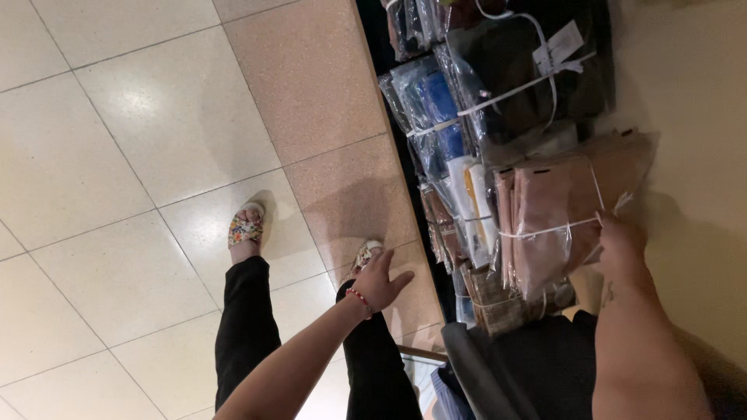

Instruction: The person places a wrapped package of fabric onto a shelf and then returns to a glass table. They pick up tangled white yarn, untangle it, and wind it into a neat ball by hand. The person then places the finished yarn ball on the table.

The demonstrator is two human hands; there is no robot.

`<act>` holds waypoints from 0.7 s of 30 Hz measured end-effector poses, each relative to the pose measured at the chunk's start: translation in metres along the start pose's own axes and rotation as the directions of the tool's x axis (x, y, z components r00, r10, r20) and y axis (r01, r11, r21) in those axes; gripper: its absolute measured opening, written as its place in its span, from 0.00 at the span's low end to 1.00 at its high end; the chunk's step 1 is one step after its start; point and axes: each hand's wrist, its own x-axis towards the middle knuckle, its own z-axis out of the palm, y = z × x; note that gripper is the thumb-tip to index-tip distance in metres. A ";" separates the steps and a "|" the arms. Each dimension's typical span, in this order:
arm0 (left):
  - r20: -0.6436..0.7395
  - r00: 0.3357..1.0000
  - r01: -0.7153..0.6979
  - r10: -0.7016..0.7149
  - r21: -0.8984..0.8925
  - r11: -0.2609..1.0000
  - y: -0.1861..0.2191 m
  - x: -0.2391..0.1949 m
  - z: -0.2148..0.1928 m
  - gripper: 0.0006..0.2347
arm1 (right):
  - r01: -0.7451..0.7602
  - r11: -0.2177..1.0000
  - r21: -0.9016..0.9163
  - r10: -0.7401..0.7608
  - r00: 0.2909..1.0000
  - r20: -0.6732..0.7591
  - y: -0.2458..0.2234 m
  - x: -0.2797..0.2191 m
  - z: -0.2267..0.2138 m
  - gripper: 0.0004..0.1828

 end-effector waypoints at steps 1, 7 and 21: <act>-0.005 1.000 0.000 0.000 -0.004 1.000 0.002 0.001 -0.001 0.37 | 0.006 1.000 -0.001 -0.006 1.000 0.001 0.000 0.011 -0.001 0.24; 0.028 0.999 -0.020 0.019 0.007 1.000 0.015 0.001 -0.013 0.36 | 0.109 0.809 -0.578 -0.148 0.989 -0.021 0.042 0.144 -0.005 0.20; 0.064 0.998 0.007 -0.012 0.081 0.997 0.005 0.004 -0.023 0.27 | 0.450 0.614 -0.648 -0.697 0.695 -0.177 0.025 0.092 -0.070 0.27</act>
